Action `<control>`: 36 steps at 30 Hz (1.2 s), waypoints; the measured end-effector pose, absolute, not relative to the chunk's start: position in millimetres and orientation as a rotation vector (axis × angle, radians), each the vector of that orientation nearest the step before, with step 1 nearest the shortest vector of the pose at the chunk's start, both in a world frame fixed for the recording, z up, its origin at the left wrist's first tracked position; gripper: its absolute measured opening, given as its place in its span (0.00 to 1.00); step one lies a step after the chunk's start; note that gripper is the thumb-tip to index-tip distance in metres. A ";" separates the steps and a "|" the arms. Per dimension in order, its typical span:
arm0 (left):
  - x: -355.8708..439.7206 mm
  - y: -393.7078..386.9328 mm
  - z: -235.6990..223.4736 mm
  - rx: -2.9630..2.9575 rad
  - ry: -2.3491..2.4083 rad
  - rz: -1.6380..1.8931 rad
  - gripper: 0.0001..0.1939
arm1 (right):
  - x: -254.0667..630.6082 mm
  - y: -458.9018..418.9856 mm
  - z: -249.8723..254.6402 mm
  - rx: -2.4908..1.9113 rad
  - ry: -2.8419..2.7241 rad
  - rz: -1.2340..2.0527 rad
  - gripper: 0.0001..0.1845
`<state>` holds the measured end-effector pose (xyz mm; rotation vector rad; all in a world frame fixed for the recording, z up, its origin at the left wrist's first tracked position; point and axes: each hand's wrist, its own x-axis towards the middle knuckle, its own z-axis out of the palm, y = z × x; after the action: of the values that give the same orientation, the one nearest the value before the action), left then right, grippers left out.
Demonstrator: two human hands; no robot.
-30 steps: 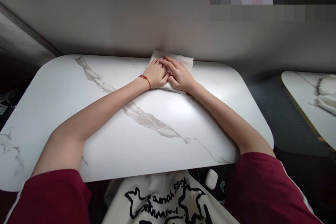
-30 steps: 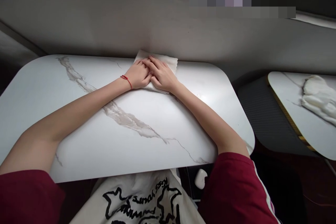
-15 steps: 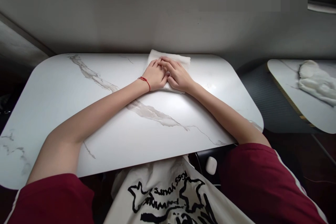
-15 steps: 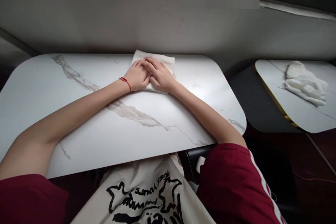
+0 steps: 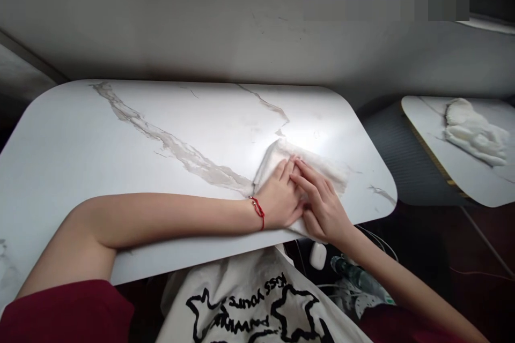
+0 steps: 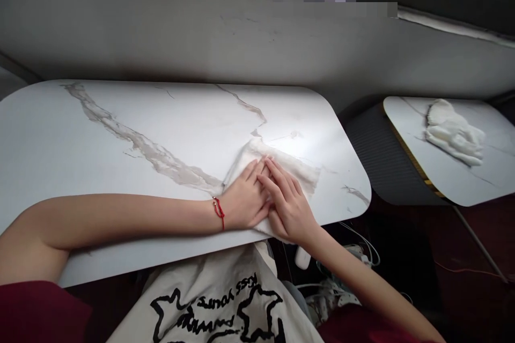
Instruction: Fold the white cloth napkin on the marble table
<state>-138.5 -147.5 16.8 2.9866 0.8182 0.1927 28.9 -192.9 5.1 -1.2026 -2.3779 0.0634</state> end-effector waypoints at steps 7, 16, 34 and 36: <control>-99.9 -124.2 10.6 2.967 0.780 0.245 0.35 | 54.0 -178.7 1.6 -1.309 -2.324 -0.018 0.44; -79.1 -35.8 -8.0 3.045 0.859 0.518 0.28 | 88.9 -83.4 -2.8 -1.246 -2.373 -0.006 0.40; -68.5 83.3 -6.1 2.915 1.074 0.548 0.24 | 90.0 57.5 -10.2 -1.228 -2.235 0.010 0.30; -63.5 85.9 -7.1 2.896 1.104 0.586 0.24 | 91.6 63.0 -10.6 -1.223 -2.227 0.005 0.30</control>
<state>-63.5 85.9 -7.1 2.8960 1.1035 0.5861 91.6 63.0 -10.6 -1.2228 -2.2269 0.0052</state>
